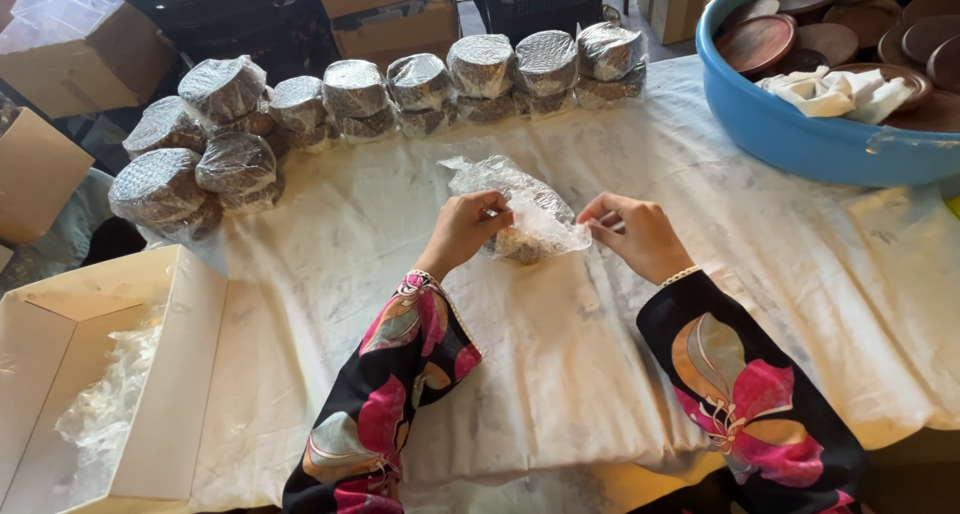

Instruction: The person wraps a small brown bowl in bubble wrap on a table covered with a white cloth. They smooth the wrap around the bowl, then use a yellow tape dispenser to apply clear tape to secure the wrapping.

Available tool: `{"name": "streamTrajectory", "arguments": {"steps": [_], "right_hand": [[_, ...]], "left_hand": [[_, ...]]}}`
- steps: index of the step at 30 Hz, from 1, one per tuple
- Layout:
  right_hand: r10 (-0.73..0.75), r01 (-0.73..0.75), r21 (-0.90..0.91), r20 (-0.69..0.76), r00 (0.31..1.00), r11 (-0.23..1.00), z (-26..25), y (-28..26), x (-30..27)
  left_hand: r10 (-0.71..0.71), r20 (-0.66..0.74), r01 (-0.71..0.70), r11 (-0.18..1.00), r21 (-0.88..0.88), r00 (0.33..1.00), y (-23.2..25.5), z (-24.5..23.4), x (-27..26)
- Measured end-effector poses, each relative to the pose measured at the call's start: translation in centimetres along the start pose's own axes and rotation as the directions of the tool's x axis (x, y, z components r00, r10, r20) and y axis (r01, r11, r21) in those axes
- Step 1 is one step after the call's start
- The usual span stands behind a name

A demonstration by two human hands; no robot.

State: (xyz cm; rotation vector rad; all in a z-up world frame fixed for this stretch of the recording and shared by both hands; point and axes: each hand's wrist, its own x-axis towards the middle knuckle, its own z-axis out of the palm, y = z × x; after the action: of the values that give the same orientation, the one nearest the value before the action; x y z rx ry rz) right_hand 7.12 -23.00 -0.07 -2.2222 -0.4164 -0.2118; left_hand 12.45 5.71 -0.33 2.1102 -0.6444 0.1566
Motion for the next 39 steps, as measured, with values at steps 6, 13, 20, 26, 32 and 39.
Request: {"name": "streamTrajectory", "arguments": {"steps": [6, 13, 20, 26, 32, 39], "right_hand": [[0.004, 0.052, 0.236, -0.231, 0.973, 0.970, 2.7, -2.5, 0.5], [0.064, 0.035, 0.359, -0.259, 0.964, 0.933, 4.8, -1.0, 0.6], [-0.190, 0.181, 0.364, -0.010, 0.982, 0.914, 2.5, -2.2, 0.0], [-0.264, 0.286, 0.100, -0.188, 0.946, 0.953, 4.4, 1.3, 1.2], [-0.197, 0.211, 0.108, -0.127, 0.972, 0.972, 3.1, 0.4, 2.7], [-0.303, 0.282, 0.144, 0.155, 0.940, 0.948, 2.9, 1.9, 7.2]], "left_hand": [[-0.005, -0.021, 0.004, 0.999, -0.037, 1.000, -0.5, 0.2, 0.1], [0.026, -0.071, -0.020, 0.996, 0.084, 0.997, -0.4, 0.4, 0.0], [0.048, -0.120, -0.032, 0.991, 0.133, 0.992, -0.7, 0.9, 0.1], [-0.043, -0.139, 0.068, 0.982, 0.177, 0.989, 1.0, 0.7, 0.1], [-0.056, -0.106, 0.072, 0.986, 0.152, 0.993, 0.9, 0.8, 0.1], [0.042, -0.192, -0.032, 0.998, 0.059, 0.980, -0.1, 1.3, 0.0]]}}
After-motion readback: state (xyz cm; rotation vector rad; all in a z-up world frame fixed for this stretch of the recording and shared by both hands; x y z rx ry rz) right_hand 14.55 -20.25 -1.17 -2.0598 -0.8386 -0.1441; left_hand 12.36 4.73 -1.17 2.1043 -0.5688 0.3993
